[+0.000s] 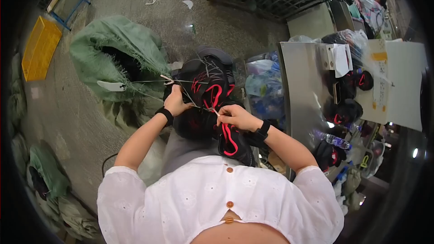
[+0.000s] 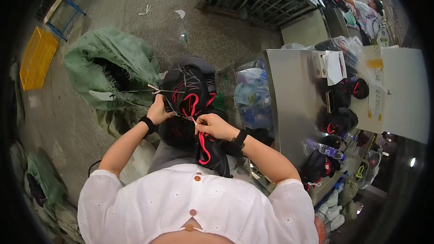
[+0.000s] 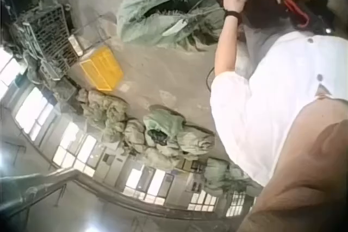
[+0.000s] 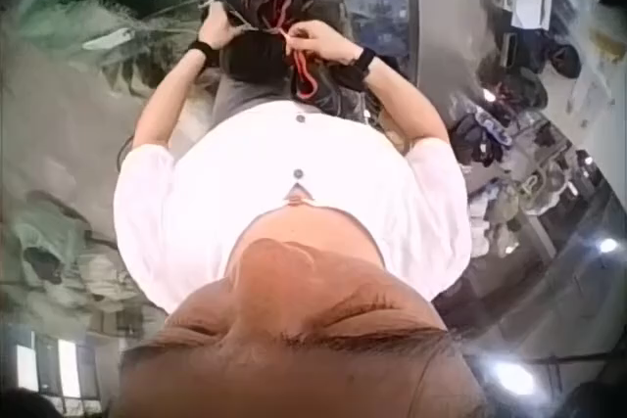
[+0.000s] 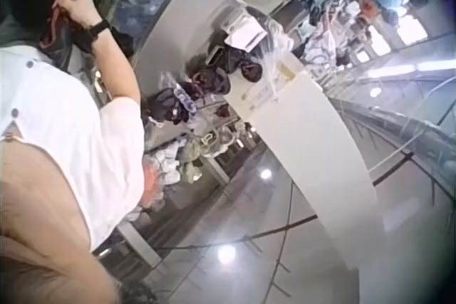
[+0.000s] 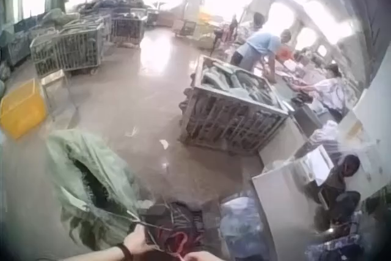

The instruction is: Organizing, counting, and checking shoe uppers and components at a production workstation.

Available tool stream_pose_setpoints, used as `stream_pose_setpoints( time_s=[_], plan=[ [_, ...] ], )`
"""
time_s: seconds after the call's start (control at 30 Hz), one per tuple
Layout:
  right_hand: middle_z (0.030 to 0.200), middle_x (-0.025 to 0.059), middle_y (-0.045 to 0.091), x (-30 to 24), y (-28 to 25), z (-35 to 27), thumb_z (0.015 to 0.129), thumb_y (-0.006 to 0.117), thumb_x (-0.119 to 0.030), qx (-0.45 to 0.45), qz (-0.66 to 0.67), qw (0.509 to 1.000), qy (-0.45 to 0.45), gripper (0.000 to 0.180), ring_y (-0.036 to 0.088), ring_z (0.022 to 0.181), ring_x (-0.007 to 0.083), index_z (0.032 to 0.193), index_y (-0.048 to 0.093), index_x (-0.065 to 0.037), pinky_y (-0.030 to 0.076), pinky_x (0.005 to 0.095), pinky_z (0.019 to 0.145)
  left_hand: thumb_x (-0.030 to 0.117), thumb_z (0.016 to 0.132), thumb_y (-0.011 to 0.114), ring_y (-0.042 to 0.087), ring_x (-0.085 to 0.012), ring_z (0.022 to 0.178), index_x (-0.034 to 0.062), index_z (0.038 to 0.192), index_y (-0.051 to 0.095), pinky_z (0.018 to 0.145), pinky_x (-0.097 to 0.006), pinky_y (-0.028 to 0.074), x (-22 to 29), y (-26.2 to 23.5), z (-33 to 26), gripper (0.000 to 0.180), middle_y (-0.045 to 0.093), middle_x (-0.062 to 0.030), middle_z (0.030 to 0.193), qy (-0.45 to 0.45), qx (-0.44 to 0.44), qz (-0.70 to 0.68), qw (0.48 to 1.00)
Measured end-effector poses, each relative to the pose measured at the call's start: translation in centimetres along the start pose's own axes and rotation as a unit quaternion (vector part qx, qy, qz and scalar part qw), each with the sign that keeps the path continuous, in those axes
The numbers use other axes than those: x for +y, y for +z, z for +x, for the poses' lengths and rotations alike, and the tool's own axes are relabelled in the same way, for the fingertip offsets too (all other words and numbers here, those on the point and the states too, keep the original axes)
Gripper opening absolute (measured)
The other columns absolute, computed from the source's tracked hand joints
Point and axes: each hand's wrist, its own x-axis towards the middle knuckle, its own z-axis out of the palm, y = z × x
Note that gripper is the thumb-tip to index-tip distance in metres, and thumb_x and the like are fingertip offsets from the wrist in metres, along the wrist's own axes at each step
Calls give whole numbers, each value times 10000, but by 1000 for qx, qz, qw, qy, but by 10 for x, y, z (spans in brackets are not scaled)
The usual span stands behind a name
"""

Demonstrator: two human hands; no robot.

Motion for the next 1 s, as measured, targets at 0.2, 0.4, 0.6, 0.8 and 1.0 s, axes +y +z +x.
stream_pose_setpoints(
  time_s=[0.2, 0.4, 0.6, 0.8, 1.0],
  plan=[
    [761, 40, 623, -11, -3, -17, 868, 522, -122, 78, 136, 988, -10, 120, 496, 650, 58, 814, 547, -19, 389, 193, 611, 296, 729, 684, 445, -323, 1112, -5, 1131, 463, 970, -362, 352, 7, 65, -6, 549, 504, -191, 1138, 235, 5, 10, 972],
    [736, 48, 621, -4, -13, -2, 845, 539, -123, 3, -49, 998, -25, 133, 568, 642, 112, 785, 566, -7, 438, 269, 592, 273, 790, 581, 571, -299, 576, 10, 697, 637, 577, -369, 471, 98, -53, -58, 285, 607, -120, 625, 320, -6, 222, 921],
    [666, 81, 626, -40, 35, 34, 801, 564, -152, -47, -260, 955, -134, 107, 622, 659, 235, 763, 607, -62, 467, 324, 600, 257, 795, 568, 587, -159, 480, -12, 648, 652, 504, -283, 465, 139, -120, -65, 318, 599, -86, 527, 216, -110, 151, 958],
    [675, 82, 621, -35, 50, 35, 744, 570, -208, 48, -493, 850, -182, 99, 621, 671, 265, 781, 643, -152, 478, 373, 590, 190, 711, 604, 585, -321, 649, 32, 733, 661, 616, -397, 463, 134, -134, -122, 169, 609, -147, 678, 399, -136, 319, 849],
    [647, 69, 620, -119, 10, 38, 683, 567, -164, -68, -654, 712, -246, 92, 623, 632, 249, 719, 651, -157, 479, 369, 550, 127, 726, 628, 548, -267, 735, 24, 748, 549, 621, -367, 450, 119, -133, -157, 131, 502, -90, 859, 472, 10, 386, 793]
  ],
)
